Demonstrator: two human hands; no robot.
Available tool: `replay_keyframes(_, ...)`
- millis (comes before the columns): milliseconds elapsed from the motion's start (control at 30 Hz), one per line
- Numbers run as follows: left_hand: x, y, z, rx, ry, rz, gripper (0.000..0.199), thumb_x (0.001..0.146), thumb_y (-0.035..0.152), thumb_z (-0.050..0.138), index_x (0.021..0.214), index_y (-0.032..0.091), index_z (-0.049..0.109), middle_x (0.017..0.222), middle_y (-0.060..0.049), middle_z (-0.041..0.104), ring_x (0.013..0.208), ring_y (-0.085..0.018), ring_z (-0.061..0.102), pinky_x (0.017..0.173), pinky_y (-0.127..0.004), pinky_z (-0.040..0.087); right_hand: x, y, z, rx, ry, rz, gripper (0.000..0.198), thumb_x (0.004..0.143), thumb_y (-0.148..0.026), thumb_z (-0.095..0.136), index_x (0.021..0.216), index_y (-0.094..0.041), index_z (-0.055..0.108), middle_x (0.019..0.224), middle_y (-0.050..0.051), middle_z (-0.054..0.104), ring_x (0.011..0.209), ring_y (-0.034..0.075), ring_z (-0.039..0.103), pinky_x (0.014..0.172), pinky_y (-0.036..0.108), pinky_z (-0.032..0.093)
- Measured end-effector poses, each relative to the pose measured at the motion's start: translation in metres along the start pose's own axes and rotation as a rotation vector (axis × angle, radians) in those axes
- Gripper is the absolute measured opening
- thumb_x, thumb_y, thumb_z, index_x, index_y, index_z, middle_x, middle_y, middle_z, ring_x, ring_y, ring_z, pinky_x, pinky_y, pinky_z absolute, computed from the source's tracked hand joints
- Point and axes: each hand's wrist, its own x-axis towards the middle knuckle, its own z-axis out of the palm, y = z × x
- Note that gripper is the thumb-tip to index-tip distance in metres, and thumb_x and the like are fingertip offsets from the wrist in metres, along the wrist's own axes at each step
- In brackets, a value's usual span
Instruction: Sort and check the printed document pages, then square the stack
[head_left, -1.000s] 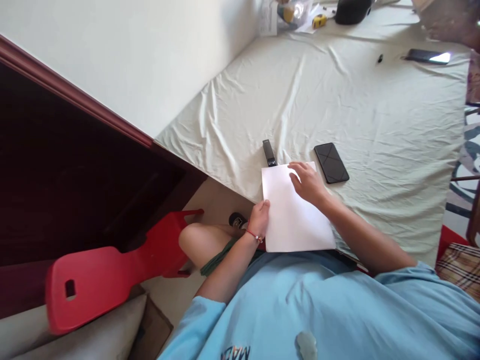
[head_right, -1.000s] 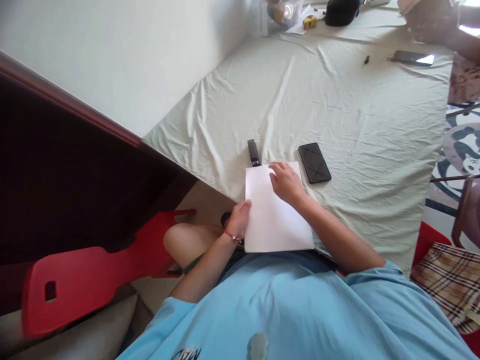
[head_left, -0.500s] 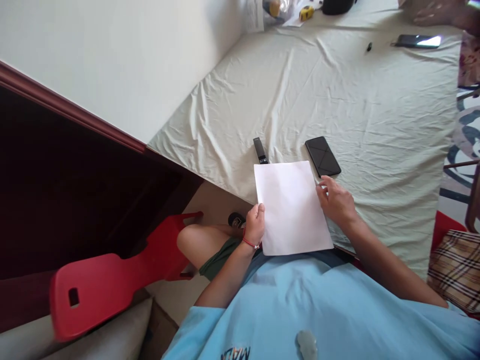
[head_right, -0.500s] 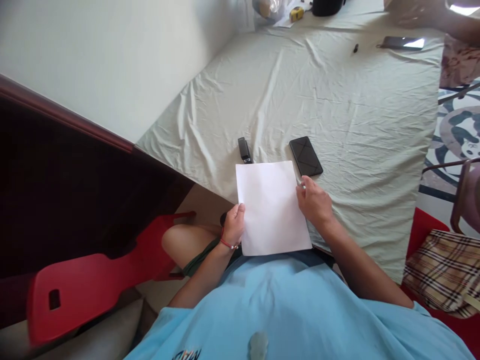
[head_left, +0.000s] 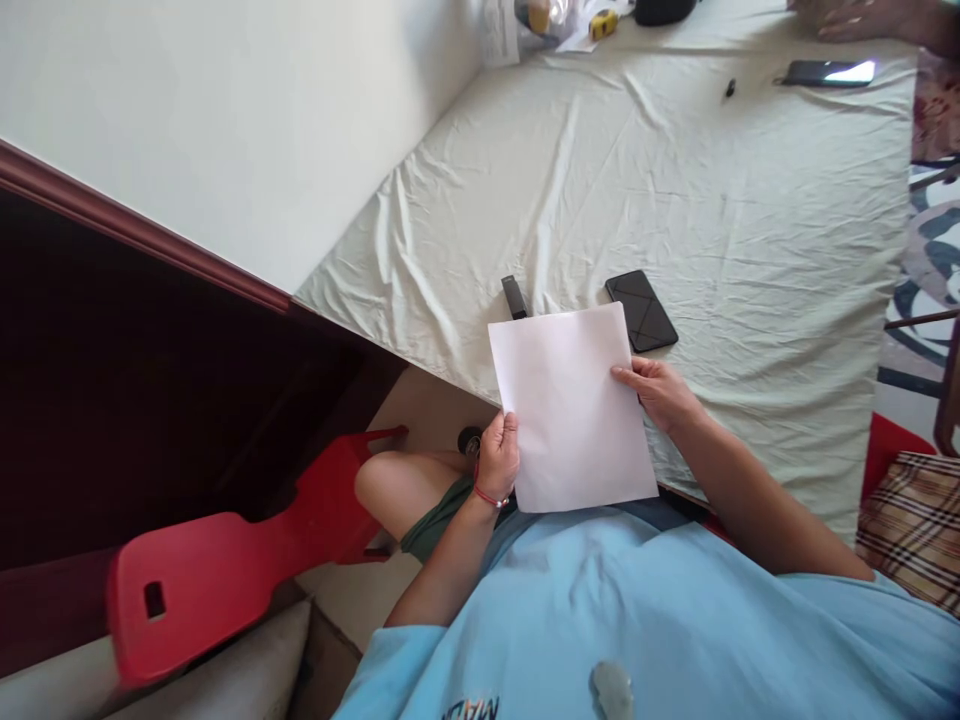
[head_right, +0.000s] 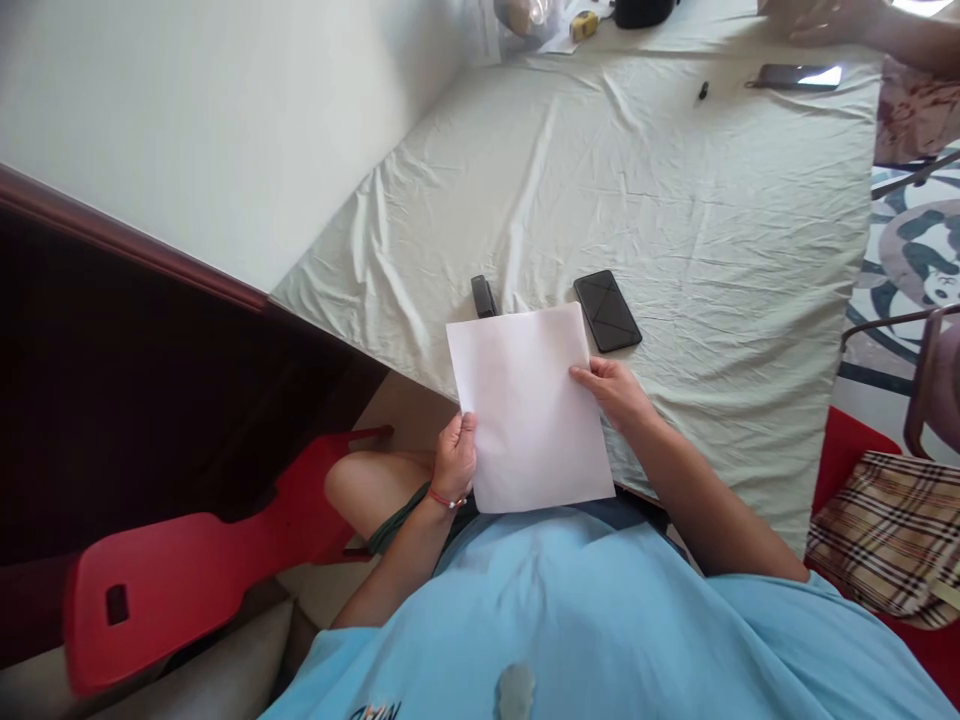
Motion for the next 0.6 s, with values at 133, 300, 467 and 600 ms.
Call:
replay_keyframes(133,-0.001,-0.014,0.002,-0.167,-0.069,-0.129,0.048,0.089,0.065,0.06,0.088,0.017,0.064,0.083,-0.003,0.065,0.076,-0.016,0.056,0.075,-0.026,0.045,0.013,0.011,0.004,-0.117,0.037,0.008,0.031,0.07,-0.049,0.077,0.081,-0.021,0.068,0.07,0.002,0.071,0.058,0.019,0.065,0.054,0.029,0.052)
replay_keyframes(300,0.01,-0.04,-0.031,0.139,-0.039,-0.183,0.042,0.097,0.058,0.048,0.086,0.019,0.059,0.076,-0.004,0.066,0.065,-0.017,0.058,0.066,-0.027,0.043,0.023,0.022,-0.002,-0.408,0.08,-0.056,0.026,0.079,-0.048,0.068,0.076,-0.023,0.066,0.06,0.0,0.065,0.055,0.018,0.061,0.047,0.026,0.044)
replay_keyframes(467,0.053,-0.05,-0.106,1.219,0.022,-0.293,0.025,0.1,0.028,0.042,0.101,0.016,0.064,0.11,-0.019,0.07,0.103,-0.03,0.063,0.083,-0.036,0.041,0.026,0.025,-0.008,-0.555,0.084,-0.12,0.027,0.084,-0.049,0.062,0.077,-0.023,0.066,0.059,0.0,0.063,0.056,0.017,0.058,0.048,0.026,0.042)
replay_keyframes(600,0.077,-0.047,-0.149,1.311,-0.058,-0.368,0.017,0.092,0.029,0.063,0.095,0.013,0.067,0.105,-0.019,0.068,0.11,-0.033,0.06,0.092,-0.045,0.043,0.028,0.027,-0.007,-0.591,0.093,-0.151,0.028,0.086,-0.049,0.06,0.076,-0.023,0.066,0.058,-0.001,0.061,0.056,0.017,0.057,0.05,0.026,0.041)
